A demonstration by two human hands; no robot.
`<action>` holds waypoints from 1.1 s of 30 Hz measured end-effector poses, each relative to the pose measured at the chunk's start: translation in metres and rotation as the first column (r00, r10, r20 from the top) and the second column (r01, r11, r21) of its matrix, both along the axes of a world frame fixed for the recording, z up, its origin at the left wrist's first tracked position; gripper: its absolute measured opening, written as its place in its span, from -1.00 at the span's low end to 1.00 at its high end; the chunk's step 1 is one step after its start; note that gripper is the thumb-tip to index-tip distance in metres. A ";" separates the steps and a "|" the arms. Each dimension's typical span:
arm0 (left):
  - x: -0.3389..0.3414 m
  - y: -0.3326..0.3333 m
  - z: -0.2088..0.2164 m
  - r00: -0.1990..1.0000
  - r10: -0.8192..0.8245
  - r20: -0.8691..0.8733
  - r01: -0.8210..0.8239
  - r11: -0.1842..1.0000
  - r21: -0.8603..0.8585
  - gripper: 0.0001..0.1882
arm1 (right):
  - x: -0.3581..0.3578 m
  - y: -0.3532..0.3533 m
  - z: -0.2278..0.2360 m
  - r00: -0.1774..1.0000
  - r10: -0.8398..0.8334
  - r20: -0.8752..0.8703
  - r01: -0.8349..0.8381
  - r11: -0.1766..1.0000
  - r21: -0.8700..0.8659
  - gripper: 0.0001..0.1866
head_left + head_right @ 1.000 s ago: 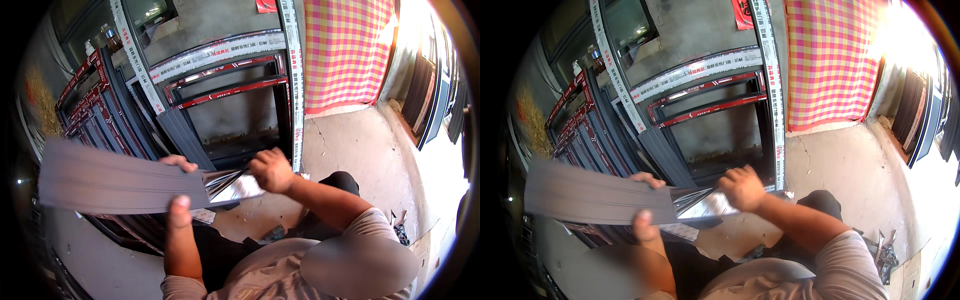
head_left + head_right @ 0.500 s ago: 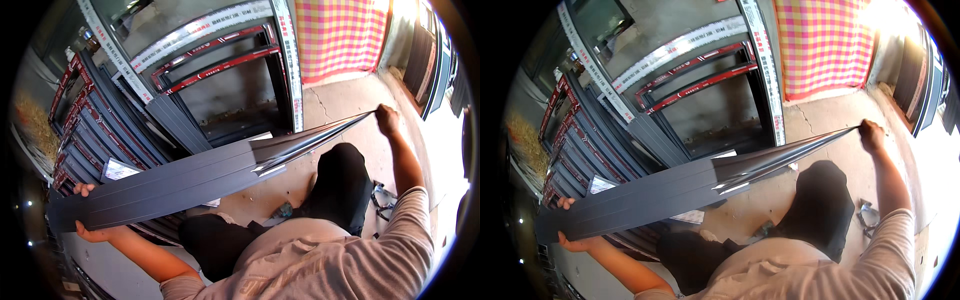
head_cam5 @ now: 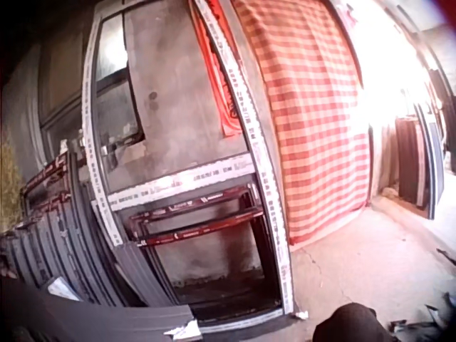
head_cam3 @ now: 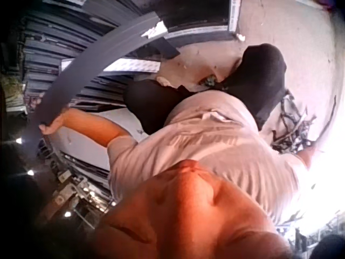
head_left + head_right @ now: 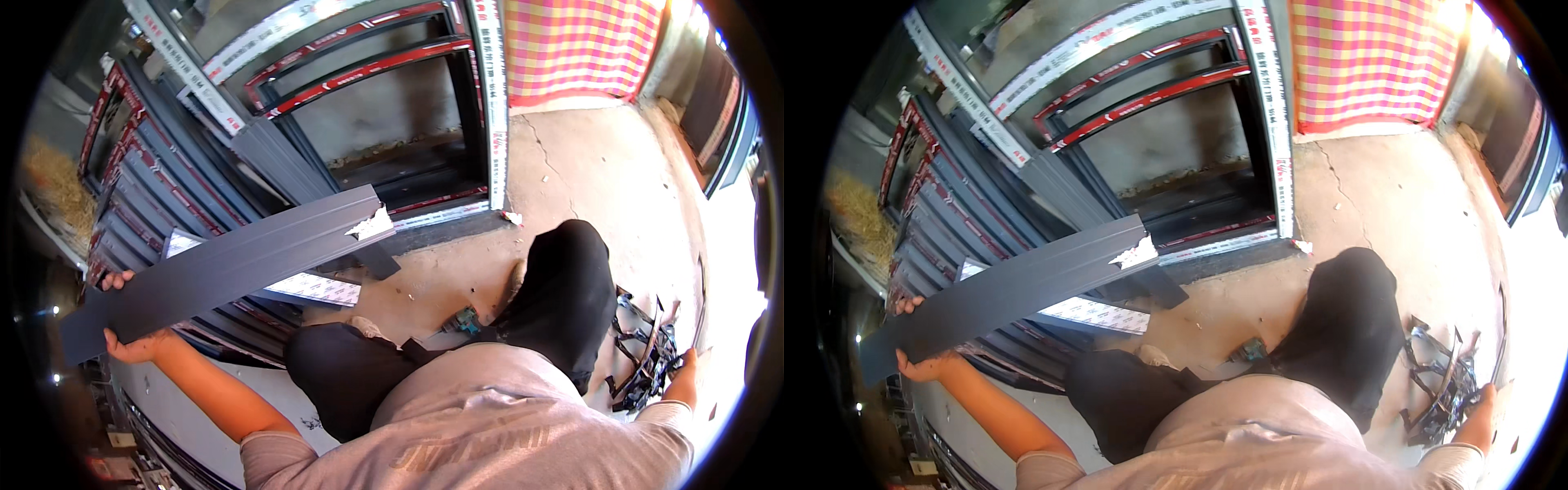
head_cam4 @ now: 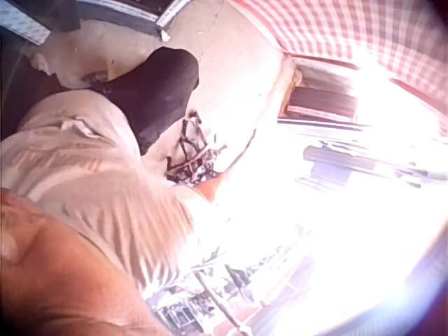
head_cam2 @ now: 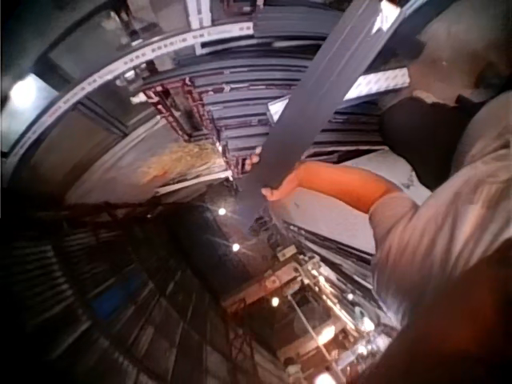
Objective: The person sits on the floor and repeatedly peels protective film off long gray aluminum profiles. They handle each profile one at a time, remove the film, and place the cleaned profiles into a vertical rack.
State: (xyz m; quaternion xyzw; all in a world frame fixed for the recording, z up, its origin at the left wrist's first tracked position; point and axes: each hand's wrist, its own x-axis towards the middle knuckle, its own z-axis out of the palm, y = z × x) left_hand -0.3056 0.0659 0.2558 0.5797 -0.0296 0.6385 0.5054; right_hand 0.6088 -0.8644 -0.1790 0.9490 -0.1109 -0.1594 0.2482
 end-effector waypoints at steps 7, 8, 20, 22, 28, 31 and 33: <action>0.052 0.040 -0.049 0.983 0.040 -0.180 -0.034 0.999 0.037 -0.17 | -0.089 -0.012 -0.018 0.925 -0.302 0.231 0.263 0.947 0.185 -0.56; 0.019 0.038 -0.056 0.920 0.242 -0.310 -0.189 0.963 0.190 -0.17 | -0.063 0.022 -0.011 0.961 -0.179 0.210 0.158 0.981 0.112 -0.53; 0.100 0.032 -0.078 0.942 -0.096 -0.323 0.095 0.995 -0.020 -0.17 | -0.069 0.121 0.021 0.699 -0.705 -0.121 0.162 -0.009 0.987 -0.77; 0.124 0.019 -0.078 0.941 -0.151 -0.301 0.144 0.989 -0.045 -0.17 | -0.062 0.128 0.026 0.716 -0.683 -0.147 0.228 0.030 0.973 -0.70; 0.152 0.014 -0.082 0.953 -0.182 -0.243 0.150 0.978 -0.146 -0.09 | -0.054 0.161 0.015 0.955 -0.256 0.147 0.082 0.709 0.700 -0.42; 0.159 0.013 -0.085 0.972 -0.168 -0.166 0.129 0.967 -0.220 -0.02 | -0.051 0.195 0.021 0.954 -0.069 0.293 -0.097 0.852 0.514 -0.56; 0.177 0.017 -0.080 0.988 -0.074 -0.133 0.045 0.978 -0.205 0.01 | -0.041 0.237 0.037 0.804 0.165 0.572 -0.469 0.767 0.438 -0.55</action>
